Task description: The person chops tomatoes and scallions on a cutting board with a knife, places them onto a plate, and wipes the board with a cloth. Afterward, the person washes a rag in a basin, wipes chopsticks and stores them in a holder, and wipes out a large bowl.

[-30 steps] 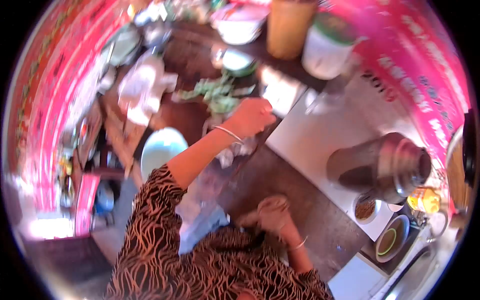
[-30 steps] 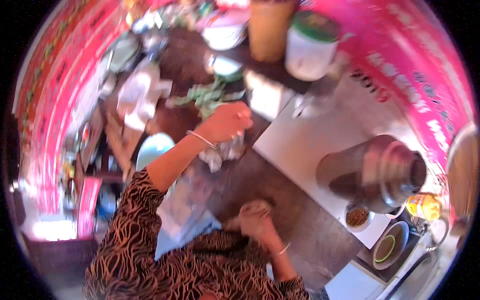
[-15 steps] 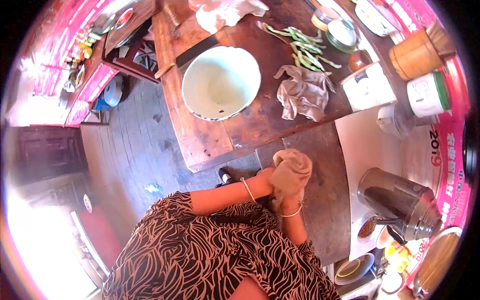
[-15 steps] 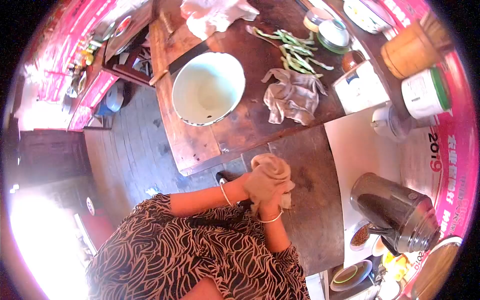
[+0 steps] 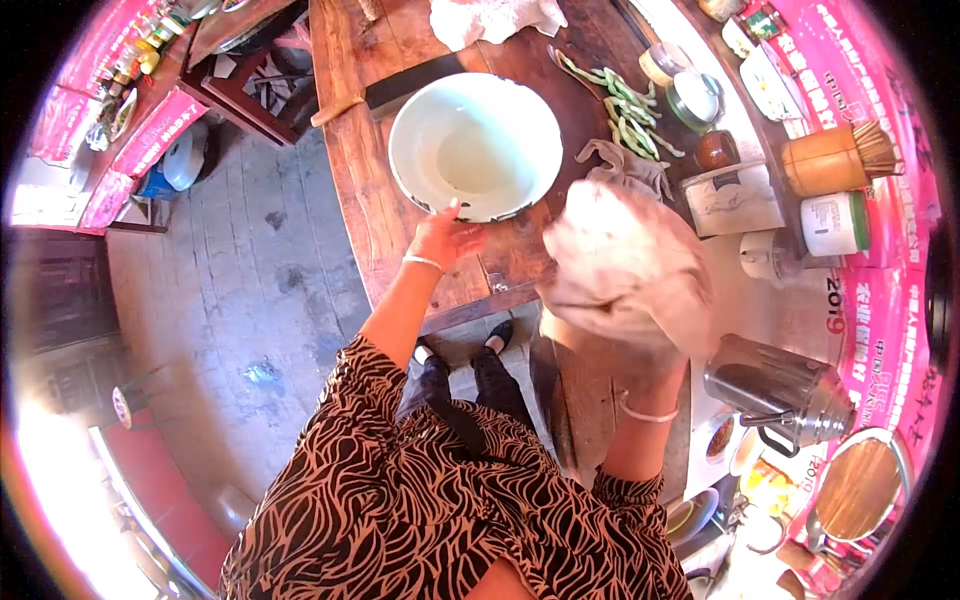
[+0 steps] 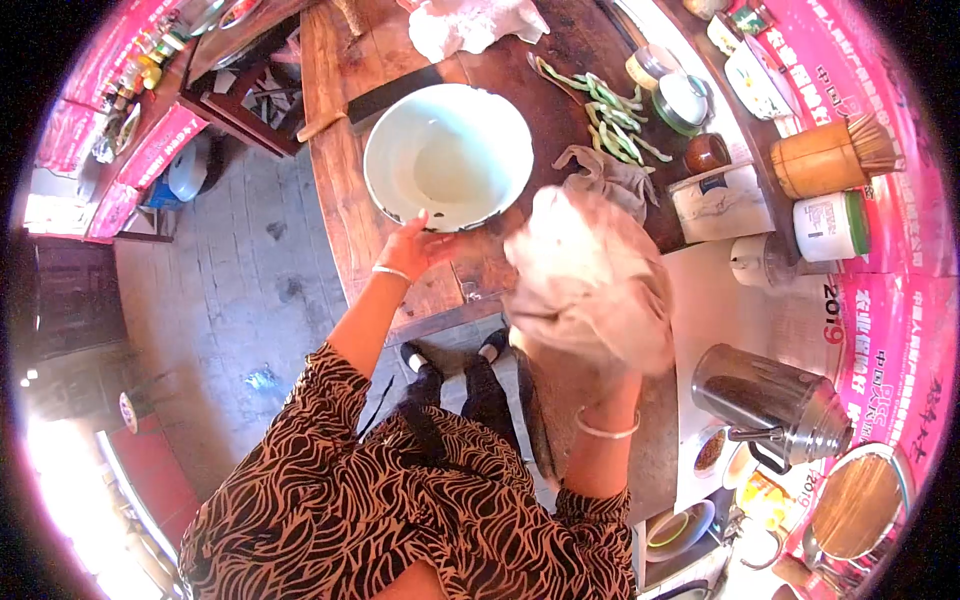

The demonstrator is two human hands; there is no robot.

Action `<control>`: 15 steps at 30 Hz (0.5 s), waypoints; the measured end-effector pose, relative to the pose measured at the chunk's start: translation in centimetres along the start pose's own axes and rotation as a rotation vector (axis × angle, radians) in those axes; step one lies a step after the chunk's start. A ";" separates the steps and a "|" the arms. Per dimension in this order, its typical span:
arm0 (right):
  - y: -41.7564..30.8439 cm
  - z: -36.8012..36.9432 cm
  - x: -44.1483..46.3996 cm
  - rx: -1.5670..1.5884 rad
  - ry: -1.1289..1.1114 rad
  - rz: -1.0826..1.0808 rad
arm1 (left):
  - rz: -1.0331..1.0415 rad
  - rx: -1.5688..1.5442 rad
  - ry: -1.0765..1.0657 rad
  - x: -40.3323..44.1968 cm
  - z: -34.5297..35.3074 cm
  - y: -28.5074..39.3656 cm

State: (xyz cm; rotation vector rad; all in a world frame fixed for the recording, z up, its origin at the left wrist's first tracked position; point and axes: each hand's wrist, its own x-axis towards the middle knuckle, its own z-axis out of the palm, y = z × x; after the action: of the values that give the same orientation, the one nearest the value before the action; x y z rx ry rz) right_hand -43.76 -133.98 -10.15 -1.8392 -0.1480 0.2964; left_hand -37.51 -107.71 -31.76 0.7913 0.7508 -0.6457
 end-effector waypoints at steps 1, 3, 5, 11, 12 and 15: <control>-0.6 0.4 1.0 -0.048 -0.093 -0.008 | 0.008 -0.099 -0.045 0.5 0.4 0.5; -1.5 1.2 3.1 -0.103 -0.255 -0.027 | 0.120 -0.071 -0.094 2.1 0.2 0.8; -2.9 1.5 4.1 -0.121 -0.375 -0.031 | 0.150 -0.117 -0.026 2.0 0.5 1.1; -7.2 -1.9 3.5 0.522 -0.233 0.055 | 0.301 -0.046 0.099 -5.0 2.0 0.7; -6.9 -2.1 2.7 0.559 -0.128 0.009 | 0.321 -0.033 0.078 -7.0 2.9 0.8; -3.8 -0.9 2.1 0.619 0.125 0.003 | 0.381 0.027 0.002 -9.9 4.1 0.2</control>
State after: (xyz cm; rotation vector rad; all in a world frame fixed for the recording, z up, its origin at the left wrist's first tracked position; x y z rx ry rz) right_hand -41.27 -133.15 -6.59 -1.2385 0.0340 0.1989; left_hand -41.56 -108.69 -21.91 0.9302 0.5719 -0.3122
